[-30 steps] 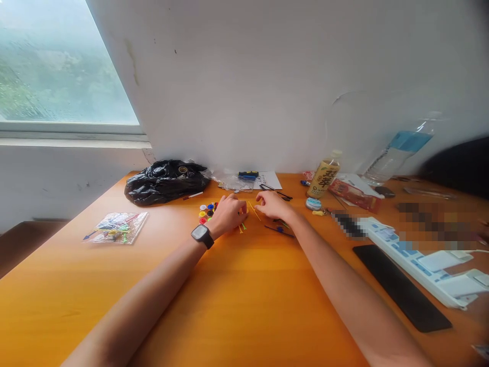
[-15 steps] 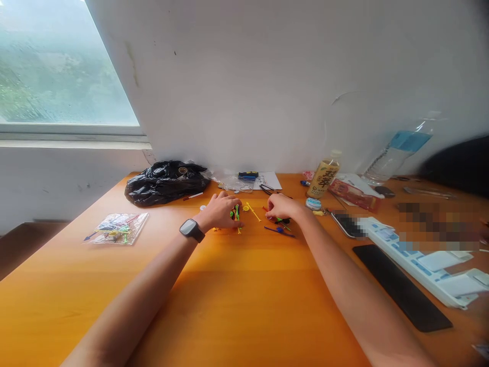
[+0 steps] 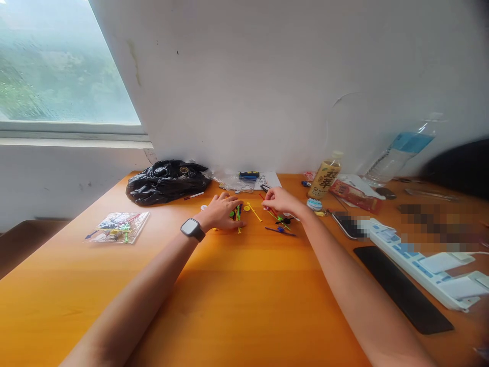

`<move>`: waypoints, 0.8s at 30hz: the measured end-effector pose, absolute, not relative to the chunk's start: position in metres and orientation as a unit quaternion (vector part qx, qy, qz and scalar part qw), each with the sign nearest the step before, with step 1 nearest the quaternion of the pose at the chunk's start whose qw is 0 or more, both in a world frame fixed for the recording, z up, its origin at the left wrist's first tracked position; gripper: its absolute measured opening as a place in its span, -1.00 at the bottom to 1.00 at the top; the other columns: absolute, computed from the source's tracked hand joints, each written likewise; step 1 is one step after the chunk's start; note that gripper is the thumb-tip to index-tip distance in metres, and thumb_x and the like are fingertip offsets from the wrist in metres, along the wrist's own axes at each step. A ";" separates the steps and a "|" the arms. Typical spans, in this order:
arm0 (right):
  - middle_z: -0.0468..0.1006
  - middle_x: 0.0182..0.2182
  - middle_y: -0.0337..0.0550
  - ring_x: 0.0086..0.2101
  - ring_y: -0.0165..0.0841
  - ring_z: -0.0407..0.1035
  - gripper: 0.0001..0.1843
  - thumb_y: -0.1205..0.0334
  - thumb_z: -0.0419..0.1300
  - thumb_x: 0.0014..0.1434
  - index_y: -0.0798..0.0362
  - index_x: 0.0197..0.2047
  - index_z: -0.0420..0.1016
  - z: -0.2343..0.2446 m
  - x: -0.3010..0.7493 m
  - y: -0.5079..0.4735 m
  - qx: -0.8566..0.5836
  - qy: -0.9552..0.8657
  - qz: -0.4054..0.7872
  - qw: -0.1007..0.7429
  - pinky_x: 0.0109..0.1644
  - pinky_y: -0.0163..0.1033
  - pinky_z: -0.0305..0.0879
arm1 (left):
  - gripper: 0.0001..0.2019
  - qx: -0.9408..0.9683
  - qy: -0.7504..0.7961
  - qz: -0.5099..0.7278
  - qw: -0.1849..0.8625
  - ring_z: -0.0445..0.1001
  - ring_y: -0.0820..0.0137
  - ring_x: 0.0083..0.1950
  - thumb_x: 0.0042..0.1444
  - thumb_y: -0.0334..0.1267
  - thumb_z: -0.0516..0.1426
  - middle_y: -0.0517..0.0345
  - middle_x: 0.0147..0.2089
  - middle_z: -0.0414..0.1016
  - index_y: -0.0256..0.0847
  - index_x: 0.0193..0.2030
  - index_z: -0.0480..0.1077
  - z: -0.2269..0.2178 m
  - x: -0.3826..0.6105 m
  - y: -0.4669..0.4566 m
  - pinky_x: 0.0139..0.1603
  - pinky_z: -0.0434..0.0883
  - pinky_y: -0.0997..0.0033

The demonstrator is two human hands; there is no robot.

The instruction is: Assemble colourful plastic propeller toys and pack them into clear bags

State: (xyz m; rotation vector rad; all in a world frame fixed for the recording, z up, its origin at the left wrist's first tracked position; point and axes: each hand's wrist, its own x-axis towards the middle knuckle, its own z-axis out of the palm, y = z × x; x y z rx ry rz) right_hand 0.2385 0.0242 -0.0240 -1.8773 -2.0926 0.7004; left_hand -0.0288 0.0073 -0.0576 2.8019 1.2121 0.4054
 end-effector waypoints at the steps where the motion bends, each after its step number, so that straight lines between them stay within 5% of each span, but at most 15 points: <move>1: 0.70 -0.39 -0.14 -0.53 -0.42 0.44 -0.85 0.19 0.34 0.15 0.07 -0.25 0.53 -0.024 0.238 0.025 -0.640 -0.712 0.251 0.143 -0.48 -0.35 0.21 | -0.29 0.910 0.392 0.131 0.034 0.35 -0.11 0.23 0.14 0.31 0.24 -0.03 0.28 0.52 -0.03 0.33 0.41 -0.058 -0.028 0.007 0.17 0.33 -0.07; 8: 0.65 -0.42 -0.12 -0.54 -0.42 0.44 -0.66 0.04 0.45 0.18 0.08 -0.26 0.45 -0.016 0.233 0.017 -0.585 -0.681 0.363 0.249 -0.47 -0.34 0.36 | -0.32 0.910 0.384 0.148 0.046 0.36 -0.13 0.27 0.11 0.30 0.28 -0.06 0.23 0.54 -0.03 0.27 0.46 -0.053 -0.031 0.009 0.21 0.35 -0.11; 12: 0.68 -0.33 -0.07 -0.34 -0.33 0.60 -0.74 0.12 0.45 0.21 0.11 -0.22 0.55 -0.006 0.221 0.008 -0.493 -0.642 0.500 0.308 -0.19 -0.25 0.58 | -0.42 0.896 0.352 0.260 0.072 0.41 -0.03 0.29 0.29 0.12 0.21 -0.10 0.26 0.52 -0.09 0.36 0.38 -0.038 -0.028 0.009 0.27 0.38 -0.05; 17: 0.72 -0.16 -0.08 -0.10 -0.32 0.62 -0.88 0.26 0.41 0.22 0.10 -0.17 0.66 -0.001 0.205 0.004 -0.429 -0.590 0.560 0.393 0.16 -0.22 0.53 | -0.69 0.848 0.308 0.400 0.162 0.57 0.25 0.13 0.43 -0.10 0.12 0.02 0.13 0.61 -0.08 0.22 0.45 -0.016 -0.015 0.000 0.18 0.48 0.21; 20: 0.72 -0.20 -0.10 -0.17 -0.34 0.60 -0.80 0.20 0.47 0.15 0.09 -0.17 0.69 0.000 0.197 0.001 -0.414 -0.596 0.539 0.427 0.04 -0.24 0.56 | -0.72 0.833 0.303 0.427 0.178 0.60 0.34 -0.05 0.35 -0.08 0.23 0.06 0.00 0.65 -0.13 0.11 0.51 -0.011 -0.009 -0.005 0.01 0.54 0.33; 24: 0.67 -0.37 -0.11 -0.45 -0.40 0.47 -0.58 -0.01 0.55 0.02 0.11 -0.16 0.70 0.003 0.191 -0.004 -0.444 -0.625 0.494 0.409 -0.38 -0.32 0.42 | -0.73 0.826 0.316 0.445 0.140 0.56 0.37 -0.15 0.25 -0.07 0.32 0.08 -0.12 0.63 -0.15 -0.01 0.56 -0.013 -0.006 -0.006 -0.07 0.53 0.35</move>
